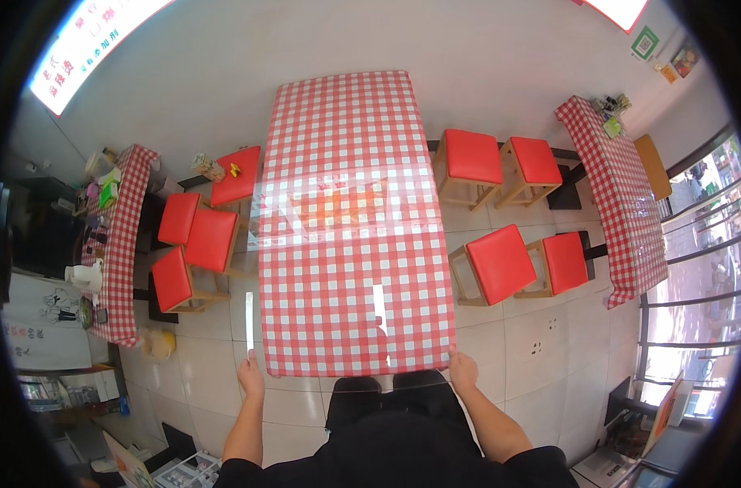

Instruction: The person wipes a table covered with a red-and-white checkered tablecloth using a white cloth, then moves to another table to wipe a small metal container and a bottle. The person also lifts and repositions the tablecloth on the first table.

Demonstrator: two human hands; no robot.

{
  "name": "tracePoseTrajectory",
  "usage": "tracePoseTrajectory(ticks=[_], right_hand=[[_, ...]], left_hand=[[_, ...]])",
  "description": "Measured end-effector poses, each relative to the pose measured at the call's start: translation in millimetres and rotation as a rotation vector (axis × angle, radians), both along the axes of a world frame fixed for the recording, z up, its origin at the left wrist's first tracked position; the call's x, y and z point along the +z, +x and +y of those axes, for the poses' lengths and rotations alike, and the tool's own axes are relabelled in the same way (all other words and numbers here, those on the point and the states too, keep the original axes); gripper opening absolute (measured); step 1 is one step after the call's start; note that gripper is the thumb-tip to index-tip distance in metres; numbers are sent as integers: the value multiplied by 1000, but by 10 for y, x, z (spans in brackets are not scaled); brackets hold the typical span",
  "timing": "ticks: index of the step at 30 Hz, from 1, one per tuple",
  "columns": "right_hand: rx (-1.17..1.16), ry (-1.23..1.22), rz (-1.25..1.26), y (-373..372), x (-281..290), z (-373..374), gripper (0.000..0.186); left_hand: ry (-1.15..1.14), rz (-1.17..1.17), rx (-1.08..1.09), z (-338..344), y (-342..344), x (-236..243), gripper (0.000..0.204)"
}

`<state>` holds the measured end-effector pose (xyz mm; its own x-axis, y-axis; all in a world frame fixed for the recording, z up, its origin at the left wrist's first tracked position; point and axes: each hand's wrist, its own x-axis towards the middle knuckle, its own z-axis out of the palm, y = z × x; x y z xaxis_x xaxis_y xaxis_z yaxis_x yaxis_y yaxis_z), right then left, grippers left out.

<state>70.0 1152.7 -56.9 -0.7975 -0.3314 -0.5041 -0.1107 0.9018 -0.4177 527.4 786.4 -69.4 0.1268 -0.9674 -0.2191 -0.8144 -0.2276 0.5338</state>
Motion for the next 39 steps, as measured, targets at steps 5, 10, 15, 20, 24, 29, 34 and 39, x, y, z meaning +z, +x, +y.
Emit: tracePoseTrajectory(ticks=[5, 10, 15, 20, 24, 29, 34, 39], right_hand=[[1, -49, 61, -330, 81, 290, 73], [15, -76, 143, -491, 91, 371, 73], [-15, -18, 123, -571, 296, 331, 70], [-22, -108, 189, -441, 316, 345, 71], [-16, -130, 223, -322, 191, 358, 71], [-49, -86, 148, -45, 40, 342, 71], [-72, -85, 81, 169, 7, 216, 73], [-67, -119, 1, 238, 24, 82, 72]], left_hand=[[20, 190, 45, 383, -402, 475, 70], [-6, 177, 67, 551, -329, 246, 68], [-10, 126, 61, 638, -451, 187, 67], [-57, 117, 57, 653, -470, 59, 66], [-62, 103, 27, 555, -252, -161, 64], [-31, 318, 124, 462, -396, 191, 63], [-81, 15, 10, 296, -27, 33, 66], [-96, -50, -8, 116, 123, -48, 67]])
